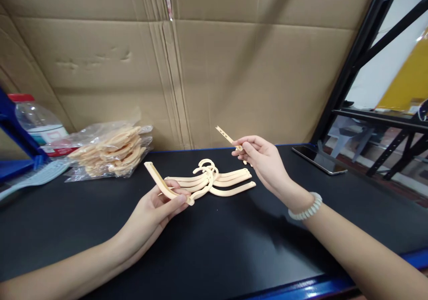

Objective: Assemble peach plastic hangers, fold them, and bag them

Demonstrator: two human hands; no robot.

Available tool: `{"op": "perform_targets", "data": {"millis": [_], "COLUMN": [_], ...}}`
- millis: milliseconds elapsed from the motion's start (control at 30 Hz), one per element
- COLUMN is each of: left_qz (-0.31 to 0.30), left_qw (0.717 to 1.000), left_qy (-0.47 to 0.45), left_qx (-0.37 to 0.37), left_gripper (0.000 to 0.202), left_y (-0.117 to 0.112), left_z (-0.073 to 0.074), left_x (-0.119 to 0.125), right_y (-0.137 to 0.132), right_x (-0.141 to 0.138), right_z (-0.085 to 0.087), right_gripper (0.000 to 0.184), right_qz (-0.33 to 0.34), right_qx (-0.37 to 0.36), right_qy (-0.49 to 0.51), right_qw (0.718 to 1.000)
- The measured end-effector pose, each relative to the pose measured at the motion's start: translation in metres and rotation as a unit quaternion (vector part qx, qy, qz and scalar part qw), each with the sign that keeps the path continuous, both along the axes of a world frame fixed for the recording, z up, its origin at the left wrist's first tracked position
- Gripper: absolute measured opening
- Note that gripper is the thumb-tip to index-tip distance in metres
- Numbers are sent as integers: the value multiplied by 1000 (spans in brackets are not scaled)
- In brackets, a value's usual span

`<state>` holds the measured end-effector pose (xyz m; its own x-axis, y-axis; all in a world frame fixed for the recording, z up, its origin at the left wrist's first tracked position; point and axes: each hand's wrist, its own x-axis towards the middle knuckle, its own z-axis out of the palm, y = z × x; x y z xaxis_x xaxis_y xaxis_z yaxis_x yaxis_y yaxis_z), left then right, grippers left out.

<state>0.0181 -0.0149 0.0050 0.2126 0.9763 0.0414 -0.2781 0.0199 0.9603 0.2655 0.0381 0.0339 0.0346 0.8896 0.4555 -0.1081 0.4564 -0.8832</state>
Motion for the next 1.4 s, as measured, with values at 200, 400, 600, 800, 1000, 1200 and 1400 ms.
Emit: {"op": "perform_targets", "data": {"millis": [200, 400, 600, 800, 1000, 1200, 1400], "left_qz": [12, 10, 11, -8, -47, -80, -97], "left_qw": [999, 999, 999, 1000, 999, 996, 994], "left_qy": [-34, -32, -30, -19, -13, -40, -45], "left_qx": [-27, -23, -27, -1, 22, 2, -22], "left_gripper": [35, 37, 39, 42, 40, 38, 37], "left_y": [-1, -1, 0, 0, -1, -1, 0], "left_z": [4, 2, 0, 0, 0, 2, 0], "left_x": [1, 0, -1, 0, -1, -2, -1], "right_y": [-17, -27, -39, -47, -51, -51, -51], "right_x": [-17, -33, -46, -57, -64, -62, -63], "right_z": [-8, -17, -20, -29, -27, -26, -25], "right_gripper": [26, 47, 38, 30, 26, 24, 24], "right_qz": [2, 57, 158, 170, 198, 202, 193], "right_qx": [-66, -135, -187, -192, -162, -143, -156], "right_qy": [50, 81, 68, 7, -10, -15, 10], "right_qw": [997, 986, 967, 966, 967, 969, 969]}}
